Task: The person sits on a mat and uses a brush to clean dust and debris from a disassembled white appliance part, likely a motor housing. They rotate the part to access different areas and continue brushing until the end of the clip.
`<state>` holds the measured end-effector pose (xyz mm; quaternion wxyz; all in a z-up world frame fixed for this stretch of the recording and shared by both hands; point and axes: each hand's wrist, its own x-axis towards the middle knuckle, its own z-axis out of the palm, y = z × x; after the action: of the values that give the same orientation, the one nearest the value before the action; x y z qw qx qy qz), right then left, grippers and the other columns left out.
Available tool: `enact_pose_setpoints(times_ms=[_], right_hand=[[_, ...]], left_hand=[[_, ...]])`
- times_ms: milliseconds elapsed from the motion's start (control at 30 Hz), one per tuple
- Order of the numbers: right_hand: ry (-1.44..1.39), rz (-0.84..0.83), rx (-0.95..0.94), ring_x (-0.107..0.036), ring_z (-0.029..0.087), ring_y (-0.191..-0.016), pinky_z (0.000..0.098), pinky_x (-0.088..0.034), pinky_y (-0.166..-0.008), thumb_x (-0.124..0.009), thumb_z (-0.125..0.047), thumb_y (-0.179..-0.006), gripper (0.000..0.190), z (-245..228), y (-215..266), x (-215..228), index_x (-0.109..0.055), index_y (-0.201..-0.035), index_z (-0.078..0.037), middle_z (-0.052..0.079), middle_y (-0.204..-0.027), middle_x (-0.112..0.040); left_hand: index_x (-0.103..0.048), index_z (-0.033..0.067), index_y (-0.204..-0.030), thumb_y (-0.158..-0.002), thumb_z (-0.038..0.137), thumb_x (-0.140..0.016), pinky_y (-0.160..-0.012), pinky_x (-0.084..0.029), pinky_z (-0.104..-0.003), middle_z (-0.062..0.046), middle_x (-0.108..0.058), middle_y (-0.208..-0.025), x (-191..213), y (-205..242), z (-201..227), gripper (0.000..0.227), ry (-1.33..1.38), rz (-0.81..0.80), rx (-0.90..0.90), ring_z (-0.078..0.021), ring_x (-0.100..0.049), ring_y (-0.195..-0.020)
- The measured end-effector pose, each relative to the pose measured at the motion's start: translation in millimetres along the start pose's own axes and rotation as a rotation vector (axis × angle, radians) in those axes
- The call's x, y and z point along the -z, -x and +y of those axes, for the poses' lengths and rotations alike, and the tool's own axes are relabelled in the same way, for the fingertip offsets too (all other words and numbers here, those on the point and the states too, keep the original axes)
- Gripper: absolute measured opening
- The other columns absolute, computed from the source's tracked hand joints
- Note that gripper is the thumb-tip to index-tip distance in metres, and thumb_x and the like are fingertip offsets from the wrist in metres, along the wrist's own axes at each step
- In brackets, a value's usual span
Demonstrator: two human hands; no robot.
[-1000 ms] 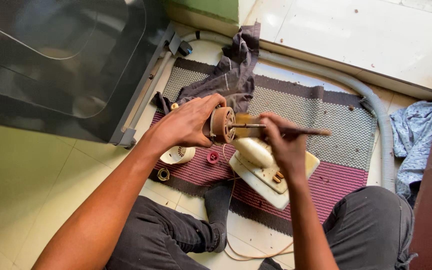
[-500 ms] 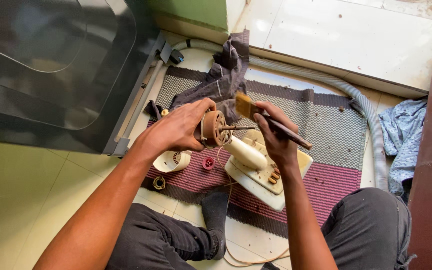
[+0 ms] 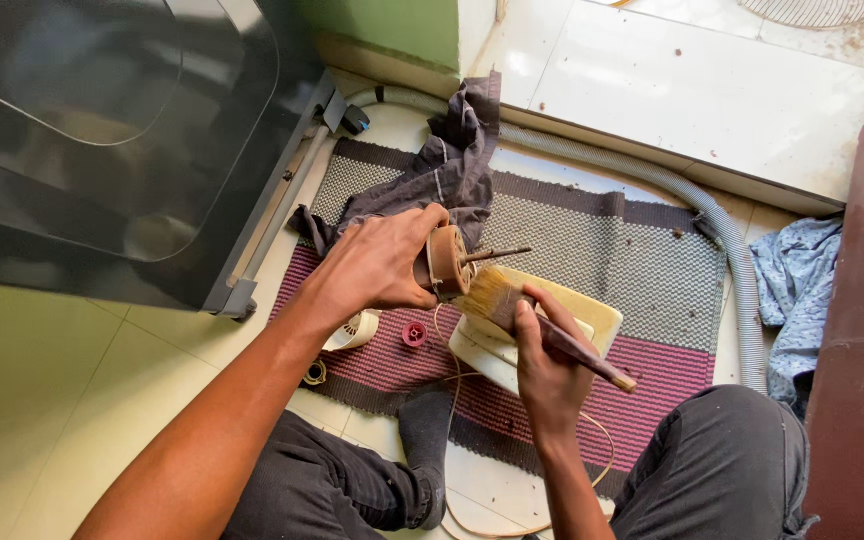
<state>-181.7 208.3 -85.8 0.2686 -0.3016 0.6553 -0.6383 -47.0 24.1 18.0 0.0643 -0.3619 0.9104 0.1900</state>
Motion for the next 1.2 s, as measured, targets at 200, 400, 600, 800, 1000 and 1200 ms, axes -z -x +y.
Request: enact_pose_setpoints(times_ms=[200,400,600,800,1000,1200], right_hand=[[-0.032,-0.141,-0.089,-0.065,0.007,-0.07,0.0199,-0.054,-0.061,-0.068,-0.017,-0.096,0.032,2,22,0,-0.072,-0.125,-0.004,0.005,-0.086,-0.076],[-0.092,-0.113,-0.104,-0.064,0.01,-0.072,0.0205,-0.05,-0.062,-0.07,-0.016,-0.097,0.036,28,19,23,-0.072,-0.13,-0.003,0.01,-0.083,-0.074],[0.408,0.069,-0.371,-0.073,0.024,-0.071,0.0377,-0.063,-0.062,-0.067,-0.023,-0.095,0.04,50,-40,56,-0.068,-0.133,-0.01,0.016,-0.095,-0.08],[-0.347,-0.167,-0.334,-0.074,0.014,-0.096,0.0275,-0.065,-0.088,-0.069,-0.023,-0.094,0.038,95,-32,37,-0.069,-0.127,-0.003,0.013,-0.114,-0.073],[0.446,-0.028,-0.067,-0.073,0.016,-0.084,0.0277,-0.06,-0.076,-0.074,-0.024,-0.093,0.036,114,-34,37,-0.075,-0.121,-0.001,0.011,-0.097,-0.079],[-0.239,-0.158,-0.163,-0.066,0.011,-0.089,0.0241,-0.056,-0.08,-0.072,-0.02,-0.096,0.034,100,-26,16,-0.072,-0.123,0.0,0.008,-0.1,-0.073]], left_hand=[[-0.052,0.0121,-0.117,-0.054,0.049,-0.094,-0.071,-0.058,-0.049,-0.011,-0.072,-0.101,2,-4,17,0.085,-0.04,-0.021,0.028,-0.0352,-0.072,-0.088],[-0.054,0.0116,-0.119,-0.053,0.043,-0.091,-0.071,-0.057,-0.05,-0.015,-0.073,-0.101,0,-5,23,0.082,-0.032,0.064,-0.08,-0.0387,-0.072,-0.086],[-0.049,0.0147,-0.126,-0.054,0.034,-0.09,-0.073,-0.057,-0.049,-0.013,-0.071,-0.108,7,-7,26,0.084,-0.069,-0.101,0.024,-0.0357,-0.073,-0.089],[-0.047,0.0123,-0.128,-0.057,0.037,-0.091,-0.08,-0.057,-0.05,-0.018,-0.07,-0.112,11,-4,16,0.088,-0.057,-0.037,-0.025,-0.0417,-0.069,-0.097],[-0.047,0.0139,-0.126,-0.056,0.036,-0.092,-0.081,-0.056,-0.05,-0.016,-0.069,-0.116,15,1,14,0.086,-0.061,-0.059,0.023,-0.0409,-0.068,-0.101],[-0.049,0.0143,-0.127,-0.054,0.035,-0.091,-0.079,-0.056,-0.051,-0.016,-0.07,-0.114,14,2,13,0.087,-0.035,-0.02,0.02,-0.0414,-0.069,-0.098]])
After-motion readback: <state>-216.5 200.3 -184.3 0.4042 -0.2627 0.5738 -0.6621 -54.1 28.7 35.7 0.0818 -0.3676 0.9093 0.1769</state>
